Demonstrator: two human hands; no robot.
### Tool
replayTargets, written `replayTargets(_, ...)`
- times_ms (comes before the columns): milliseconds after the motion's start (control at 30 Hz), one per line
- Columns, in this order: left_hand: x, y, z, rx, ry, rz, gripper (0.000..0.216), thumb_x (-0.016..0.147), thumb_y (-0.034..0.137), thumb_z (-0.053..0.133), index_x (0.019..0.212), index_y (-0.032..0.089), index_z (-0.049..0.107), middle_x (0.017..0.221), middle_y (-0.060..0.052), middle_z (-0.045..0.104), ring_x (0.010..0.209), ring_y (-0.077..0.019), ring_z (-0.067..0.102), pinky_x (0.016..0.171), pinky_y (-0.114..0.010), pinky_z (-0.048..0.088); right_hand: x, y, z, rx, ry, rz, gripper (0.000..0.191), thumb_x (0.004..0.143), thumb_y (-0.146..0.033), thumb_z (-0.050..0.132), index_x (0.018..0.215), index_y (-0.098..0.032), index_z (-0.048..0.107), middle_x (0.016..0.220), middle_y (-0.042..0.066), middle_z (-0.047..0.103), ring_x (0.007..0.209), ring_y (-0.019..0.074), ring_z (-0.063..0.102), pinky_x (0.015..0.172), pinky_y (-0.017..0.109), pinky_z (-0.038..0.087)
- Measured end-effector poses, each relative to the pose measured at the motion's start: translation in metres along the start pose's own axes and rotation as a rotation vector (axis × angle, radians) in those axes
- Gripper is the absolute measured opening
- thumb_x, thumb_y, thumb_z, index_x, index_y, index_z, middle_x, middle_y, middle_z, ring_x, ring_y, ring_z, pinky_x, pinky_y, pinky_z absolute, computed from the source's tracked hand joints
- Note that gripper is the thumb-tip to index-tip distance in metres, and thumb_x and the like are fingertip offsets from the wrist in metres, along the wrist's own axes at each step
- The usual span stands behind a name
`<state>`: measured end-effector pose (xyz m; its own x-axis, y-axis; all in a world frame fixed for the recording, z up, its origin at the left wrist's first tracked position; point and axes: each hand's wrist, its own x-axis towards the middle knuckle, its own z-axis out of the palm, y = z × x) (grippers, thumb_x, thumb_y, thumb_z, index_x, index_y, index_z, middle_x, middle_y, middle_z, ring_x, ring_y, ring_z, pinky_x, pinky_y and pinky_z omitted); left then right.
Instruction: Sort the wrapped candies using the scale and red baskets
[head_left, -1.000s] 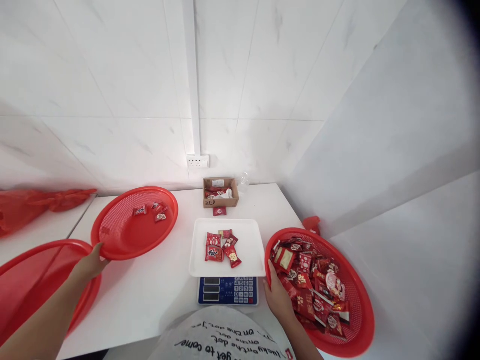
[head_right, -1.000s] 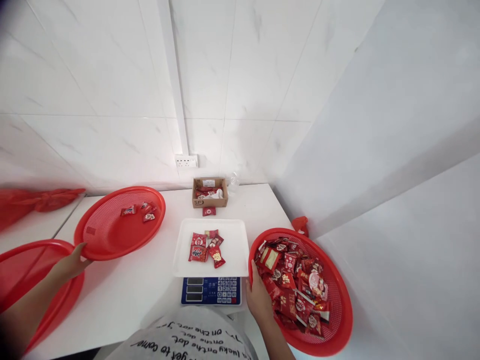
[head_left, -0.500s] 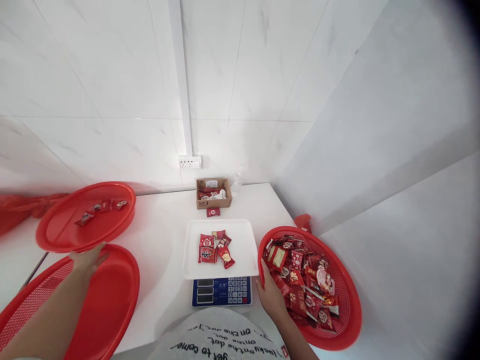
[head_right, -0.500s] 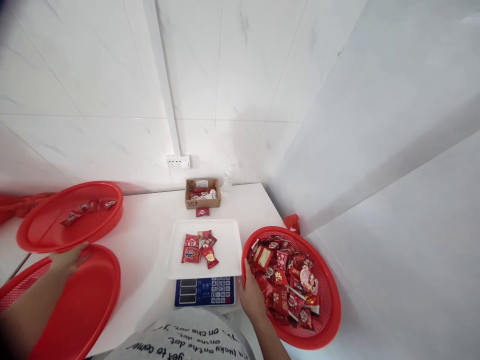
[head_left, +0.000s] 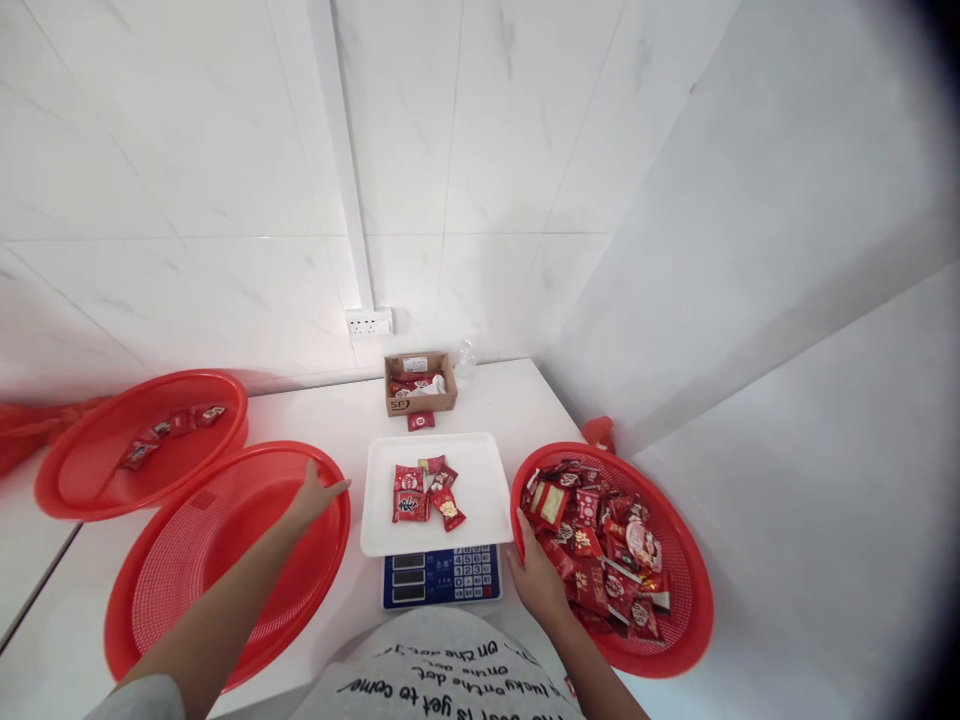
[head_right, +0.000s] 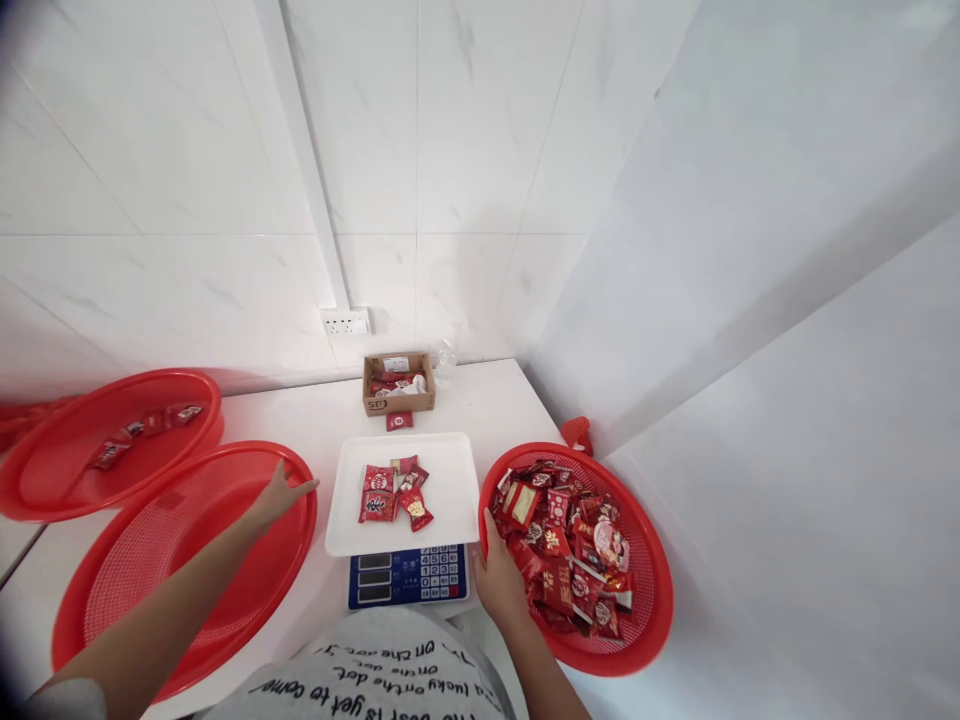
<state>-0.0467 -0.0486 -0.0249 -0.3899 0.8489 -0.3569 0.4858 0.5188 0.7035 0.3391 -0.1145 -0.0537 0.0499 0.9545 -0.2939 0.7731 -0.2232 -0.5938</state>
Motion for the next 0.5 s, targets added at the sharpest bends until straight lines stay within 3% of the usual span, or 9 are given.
replayTargets(67, 0.002, 0.012, 0.005, 0.038, -0.029, 0.052, 0.088, 0.075, 0.047, 0.056, 0.139, 0.008, 0.009, 0.14, -0.026, 0.03, 0.124, -0.0336, 0.039, 0.091, -0.045, 0.043, 0.0, -0.001, 0.0, 0.001, 0.002, -0.001, 0.066, 0.082, -0.021, 0.036, 0.143, -0.018, 0.011, 0.141, 0.008, 0.037, 0.129, 0.0186, 0.034, 0.099, 0.031, 0.034)
replayTargets(133, 0.003, 0.025, 0.012, 0.108, 0.058, 0.143, 0.083, 0.078, 0.038, 0.053, 0.14, 0.006, 0.008, 0.142, -0.027, 0.023, 0.13, -0.0341, 0.029, 0.096, -0.048, 0.038, 0.0, -0.001, 0.0, -0.003, -0.001, 0.005, 0.065, 0.082, -0.021, 0.036, 0.143, -0.019, 0.012, 0.141, 0.008, 0.036, 0.128, 0.0187, 0.036, 0.099, 0.032, 0.034)
replayTargets(200, 0.001, 0.037, 0.024, 0.162, 0.156, 0.24, 0.074, 0.081, 0.03, 0.049, 0.14, 0.009, 0.01, 0.147, -0.022, 0.015, 0.135, -0.03, 0.014, 0.104, -0.047, 0.027, 0.001, 0.0, 0.0, -0.009, -0.006, 0.013, 0.065, 0.082, -0.022, 0.036, 0.142, -0.019, 0.013, 0.141, 0.008, 0.035, 0.127, 0.019, 0.037, 0.098, 0.032, 0.035)
replayTargets(267, -0.005, 0.045, 0.043, 0.209, 0.159, 0.362, 0.066, 0.083, 0.031, 0.045, 0.14, 0.013, 0.016, 0.149, -0.016, 0.013, 0.137, -0.0254, 0.007, 0.109, -0.044, 0.018, 0.001, 0.0, 0.0, -0.009, -0.008, 0.019, 0.065, 0.082, -0.022, 0.036, 0.142, -0.02, 0.013, 0.142, 0.007, 0.035, 0.126, 0.0193, 0.038, 0.096, 0.032, 0.036)
replayTargets(400, -0.024, 0.047, 0.087, 0.435, -0.11, 0.703, 0.069, 0.081, 0.048, 0.047, 0.139, 0.018, 0.025, 0.147, -0.014, 0.02, 0.136, -0.029, 0.011, 0.107, -0.048, 0.016, 0.0, 0.0, 0.0, -0.009, -0.006, 0.025, 0.065, 0.083, -0.023, 0.037, 0.143, -0.021, 0.011, 0.141, 0.007, 0.037, 0.125, 0.0196, 0.039, 0.094, 0.031, 0.037)
replayTargets(500, -0.034, 0.04, 0.108, 0.594, -0.221, 0.788, 0.078, 0.075, 0.056, 0.053, 0.139, 0.021, 0.027, 0.147, -0.015, 0.02, 0.135, -0.0343, 0.012, 0.105, -0.051, 0.016, 0.0, -0.002, -0.001, -0.008, -0.006, 0.026, 0.066, 0.083, -0.023, 0.037, 0.143, -0.021, 0.009, 0.14, 0.007, 0.037, 0.125, 0.0198, 0.04, 0.095, 0.032, 0.037)
